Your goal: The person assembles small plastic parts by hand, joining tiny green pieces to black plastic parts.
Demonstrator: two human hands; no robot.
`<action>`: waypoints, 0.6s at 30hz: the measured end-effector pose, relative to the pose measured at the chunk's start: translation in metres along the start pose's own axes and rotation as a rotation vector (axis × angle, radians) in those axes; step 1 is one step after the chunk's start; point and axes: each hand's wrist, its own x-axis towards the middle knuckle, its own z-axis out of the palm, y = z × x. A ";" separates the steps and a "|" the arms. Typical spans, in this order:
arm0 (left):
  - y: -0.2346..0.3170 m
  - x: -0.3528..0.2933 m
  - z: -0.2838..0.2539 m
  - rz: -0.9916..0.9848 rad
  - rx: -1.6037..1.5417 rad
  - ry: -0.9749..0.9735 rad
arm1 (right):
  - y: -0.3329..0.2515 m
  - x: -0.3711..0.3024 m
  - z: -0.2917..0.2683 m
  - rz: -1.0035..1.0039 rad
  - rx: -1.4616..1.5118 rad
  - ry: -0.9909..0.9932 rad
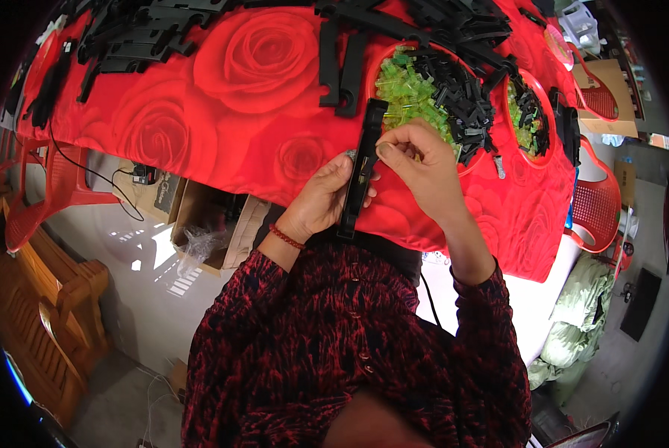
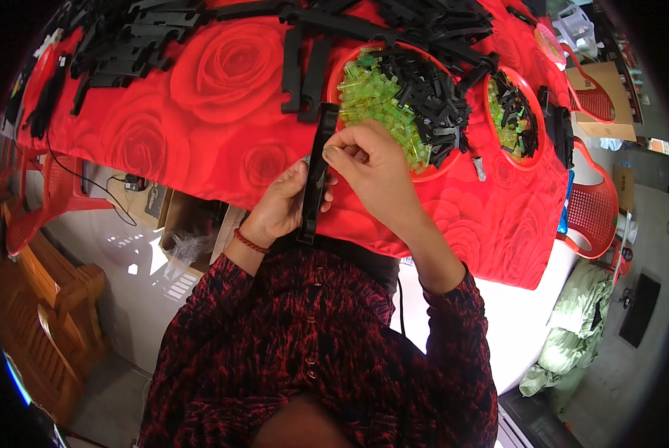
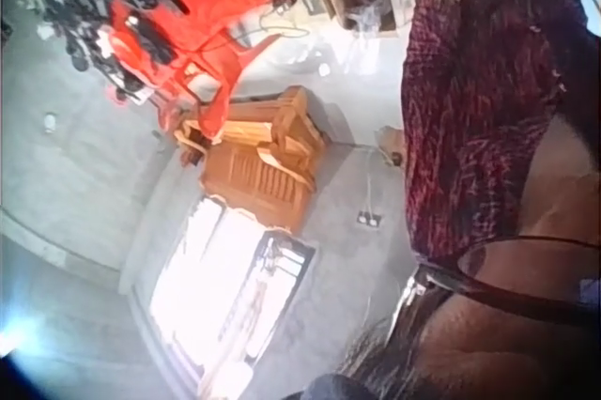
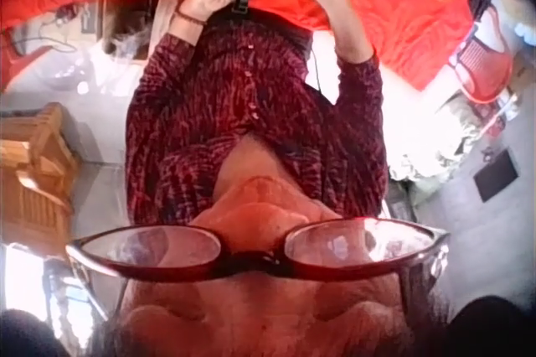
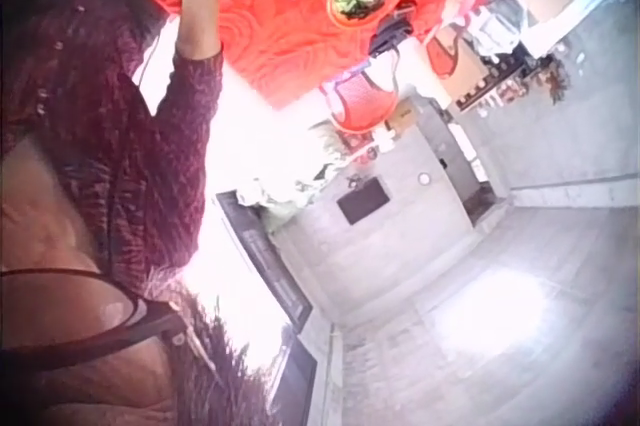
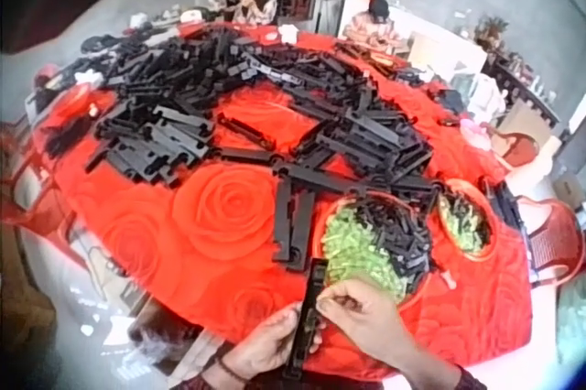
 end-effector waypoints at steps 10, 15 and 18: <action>-0.004 0.002 -0.009 -0.004 0.037 -0.035 | 0.000 -0.004 0.015 0.054 -0.199 -0.092; -0.004 0.002 -0.007 -0.001 0.053 -0.012 | 0.003 -0.005 0.017 0.053 -0.178 -0.074; -0.004 0.001 -0.006 -0.007 0.051 -0.008 | 0.003 -0.005 0.017 0.013 -0.227 -0.089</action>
